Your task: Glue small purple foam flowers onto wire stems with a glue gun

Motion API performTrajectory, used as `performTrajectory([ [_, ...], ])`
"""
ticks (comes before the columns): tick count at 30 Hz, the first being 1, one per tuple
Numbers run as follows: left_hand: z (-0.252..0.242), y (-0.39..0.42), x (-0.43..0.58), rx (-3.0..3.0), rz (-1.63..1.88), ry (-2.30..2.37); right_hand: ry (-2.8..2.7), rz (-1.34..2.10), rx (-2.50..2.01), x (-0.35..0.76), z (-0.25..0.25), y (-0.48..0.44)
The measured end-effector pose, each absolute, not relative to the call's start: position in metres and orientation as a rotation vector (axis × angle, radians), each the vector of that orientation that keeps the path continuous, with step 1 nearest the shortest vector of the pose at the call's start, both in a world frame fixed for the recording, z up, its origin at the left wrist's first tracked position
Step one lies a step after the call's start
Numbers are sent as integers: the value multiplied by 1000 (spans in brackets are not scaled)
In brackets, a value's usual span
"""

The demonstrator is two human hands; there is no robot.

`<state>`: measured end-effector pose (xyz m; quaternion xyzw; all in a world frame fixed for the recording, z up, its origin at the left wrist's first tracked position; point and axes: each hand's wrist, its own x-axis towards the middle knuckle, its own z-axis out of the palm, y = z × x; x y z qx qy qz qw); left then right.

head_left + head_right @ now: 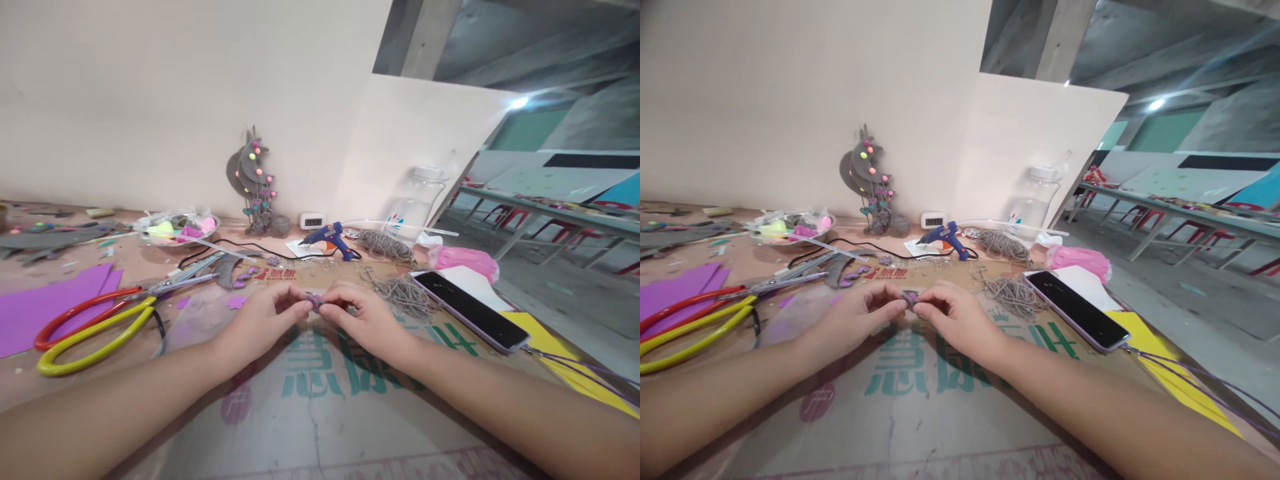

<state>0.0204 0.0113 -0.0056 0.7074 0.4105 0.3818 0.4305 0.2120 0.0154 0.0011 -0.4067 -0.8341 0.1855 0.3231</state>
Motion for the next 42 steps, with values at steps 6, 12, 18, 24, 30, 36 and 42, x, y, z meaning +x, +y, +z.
performTrajectory([
  [6,-3,11,21,1750,889,1014,-2159,536,-1123,212,1,14],
  [12,-8,14,21,1708,936,1018,-1971,618,-1115,223,12,26],
  [18,-12,17,21,1723,944,1026,-1979,462,-1265,253,21,55],
  [24,-7,13,22,1701,947,1057,-1949,275,-1397,278,15,105],
  [30,-11,15,22,1682,946,1053,-1988,378,-1532,267,10,158],
  [36,-18,19,22,1700,945,1081,-1970,319,-1660,238,0,180],
  [42,-16,18,22,1666,984,1048,-1969,440,-1712,231,8,178],
])
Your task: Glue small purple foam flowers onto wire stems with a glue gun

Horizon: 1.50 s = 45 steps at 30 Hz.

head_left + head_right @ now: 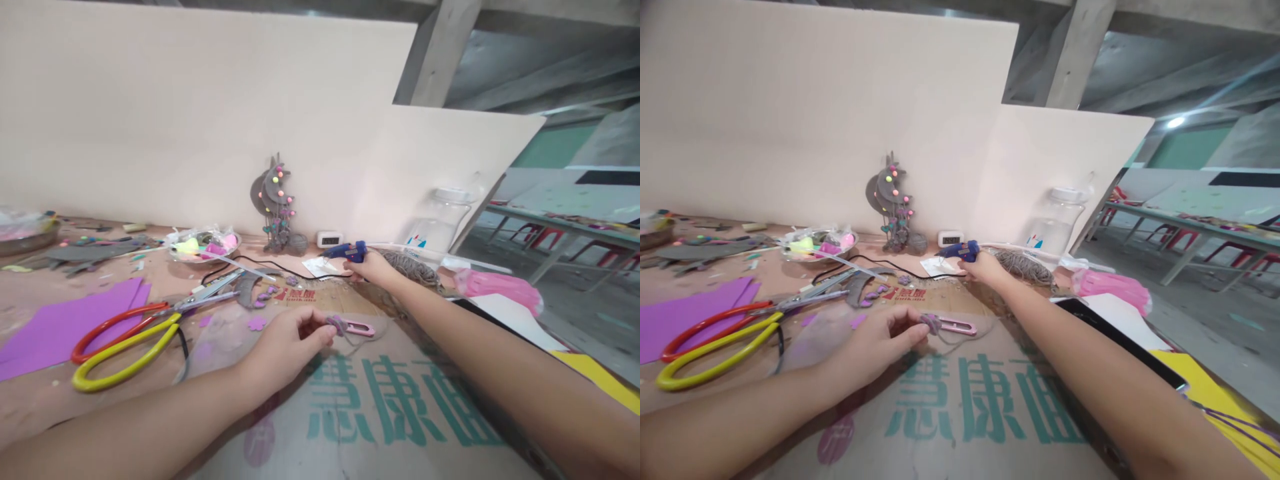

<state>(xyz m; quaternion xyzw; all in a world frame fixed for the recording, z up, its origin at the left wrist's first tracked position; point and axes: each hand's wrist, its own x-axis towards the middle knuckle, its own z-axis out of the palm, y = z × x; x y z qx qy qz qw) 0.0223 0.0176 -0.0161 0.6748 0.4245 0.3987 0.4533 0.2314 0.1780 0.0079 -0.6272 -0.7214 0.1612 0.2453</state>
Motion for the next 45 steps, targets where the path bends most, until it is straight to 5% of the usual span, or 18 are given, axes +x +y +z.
performTrajectory([
  [9,-16,19,20,1575,1011,1023,-1965,451,-1509,241,56,108],
  [19,-11,19,21,1618,1103,1162,-1947,563,-1387,248,28,11],
  [45,-10,15,21,1715,1066,1144,-1990,802,-1379,249,7,3],
])
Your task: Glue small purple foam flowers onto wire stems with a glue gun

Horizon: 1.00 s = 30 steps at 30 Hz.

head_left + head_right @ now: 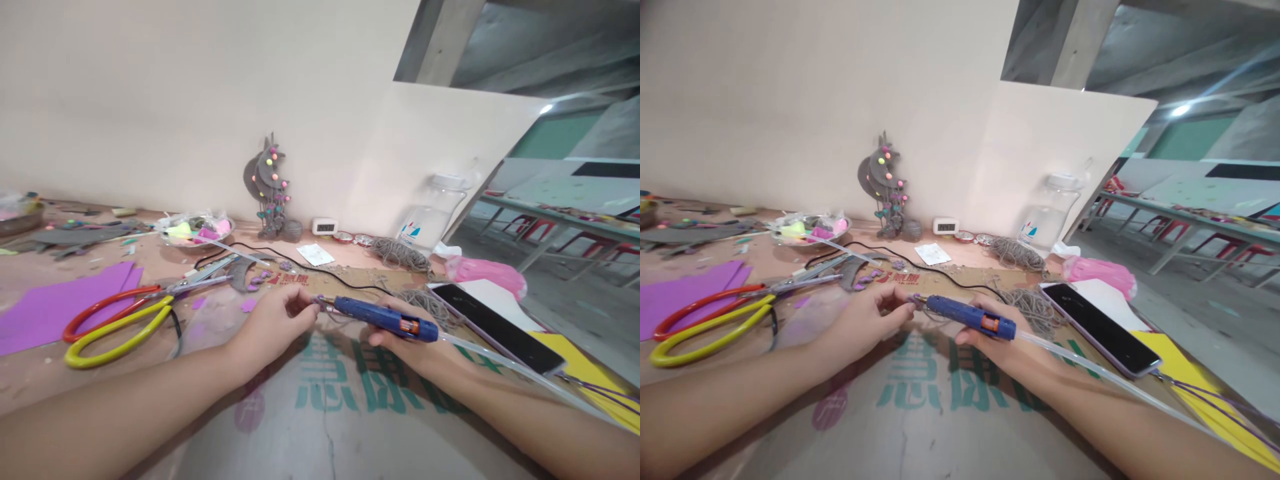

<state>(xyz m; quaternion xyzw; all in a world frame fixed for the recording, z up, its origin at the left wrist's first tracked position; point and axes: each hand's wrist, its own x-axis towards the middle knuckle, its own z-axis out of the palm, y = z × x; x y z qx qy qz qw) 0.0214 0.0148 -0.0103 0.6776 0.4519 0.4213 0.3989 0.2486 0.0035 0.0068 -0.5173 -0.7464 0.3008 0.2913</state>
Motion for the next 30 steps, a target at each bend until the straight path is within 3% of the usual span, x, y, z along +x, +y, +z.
performTrajectory([
  [30,-6,12,21,1740,1058,1186,-1939,839,-1408,245,9,-1],
])
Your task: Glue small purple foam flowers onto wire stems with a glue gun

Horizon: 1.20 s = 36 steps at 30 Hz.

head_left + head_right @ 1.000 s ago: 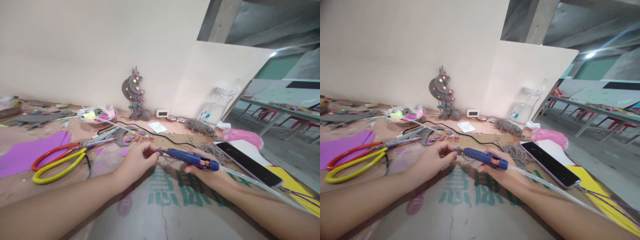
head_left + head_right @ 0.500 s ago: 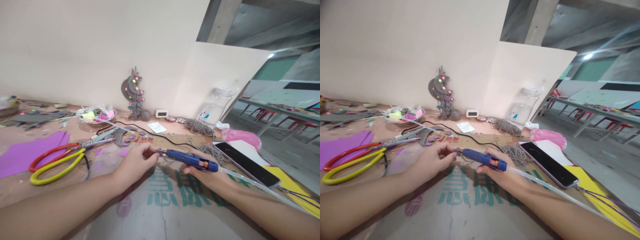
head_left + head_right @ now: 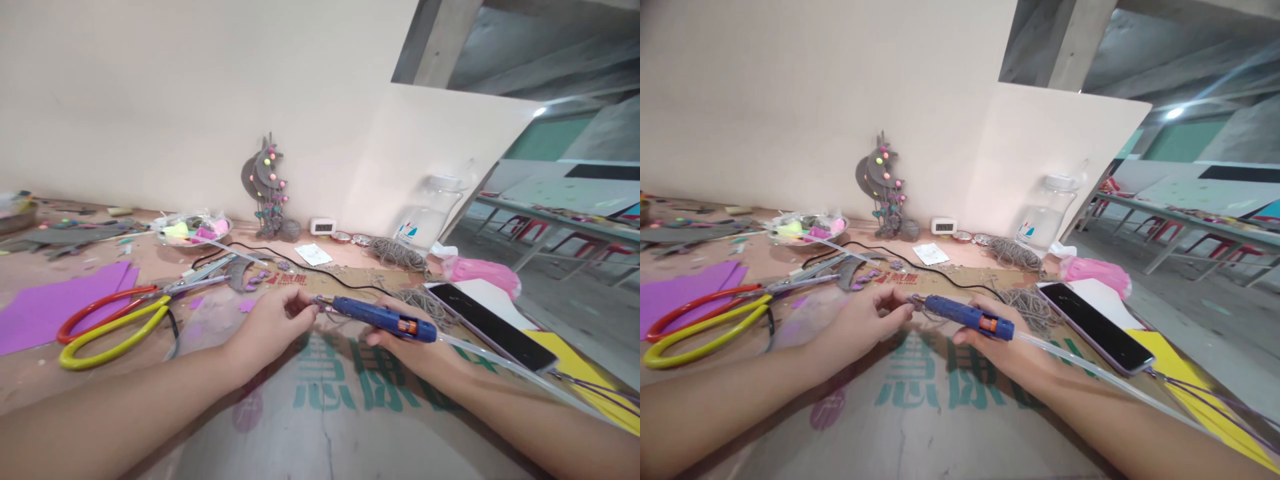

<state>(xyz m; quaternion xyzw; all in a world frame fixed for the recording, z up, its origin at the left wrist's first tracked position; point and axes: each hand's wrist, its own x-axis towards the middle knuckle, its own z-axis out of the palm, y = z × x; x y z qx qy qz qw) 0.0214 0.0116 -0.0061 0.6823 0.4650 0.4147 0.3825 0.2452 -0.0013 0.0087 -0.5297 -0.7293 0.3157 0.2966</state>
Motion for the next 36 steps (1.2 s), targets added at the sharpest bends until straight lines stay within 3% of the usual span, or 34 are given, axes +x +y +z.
performTrajectory([
  [36,-5,12,21,1724,1026,1176,-1976,700,-1446,246,10,-1],
])
